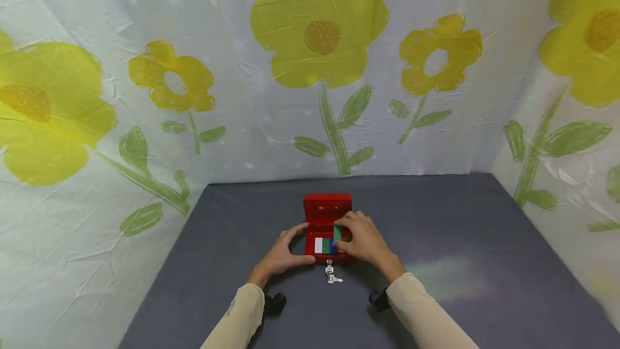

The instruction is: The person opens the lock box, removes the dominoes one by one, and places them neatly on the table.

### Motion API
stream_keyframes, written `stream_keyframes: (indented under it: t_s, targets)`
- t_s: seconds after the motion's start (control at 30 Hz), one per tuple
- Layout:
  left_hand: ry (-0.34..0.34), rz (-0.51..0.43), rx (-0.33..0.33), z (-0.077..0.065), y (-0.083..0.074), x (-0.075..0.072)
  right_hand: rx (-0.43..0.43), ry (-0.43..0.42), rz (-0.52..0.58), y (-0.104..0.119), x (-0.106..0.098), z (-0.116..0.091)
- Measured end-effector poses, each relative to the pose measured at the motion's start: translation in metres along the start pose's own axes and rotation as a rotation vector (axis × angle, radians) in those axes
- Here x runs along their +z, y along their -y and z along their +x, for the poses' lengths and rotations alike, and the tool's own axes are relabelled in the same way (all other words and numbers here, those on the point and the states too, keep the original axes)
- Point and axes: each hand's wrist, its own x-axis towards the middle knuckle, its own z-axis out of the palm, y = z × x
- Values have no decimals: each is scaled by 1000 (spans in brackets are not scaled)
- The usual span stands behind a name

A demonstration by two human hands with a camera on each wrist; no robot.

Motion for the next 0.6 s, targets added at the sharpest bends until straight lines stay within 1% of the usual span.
stream_keyframes:
  t_s: [0.17, 0.4, 0.6]
  targets:
    - [-2, 7, -5, 0, 0, 0, 1, -20, 20, -5, -4, -5]
    - [-4, 6, -17, 0, -2, -1, 45, -11, 36, -13, -8, -11]
    - [1, 4, 3, 0, -1, -1, 35, -28, 39, -16, -11, -14]
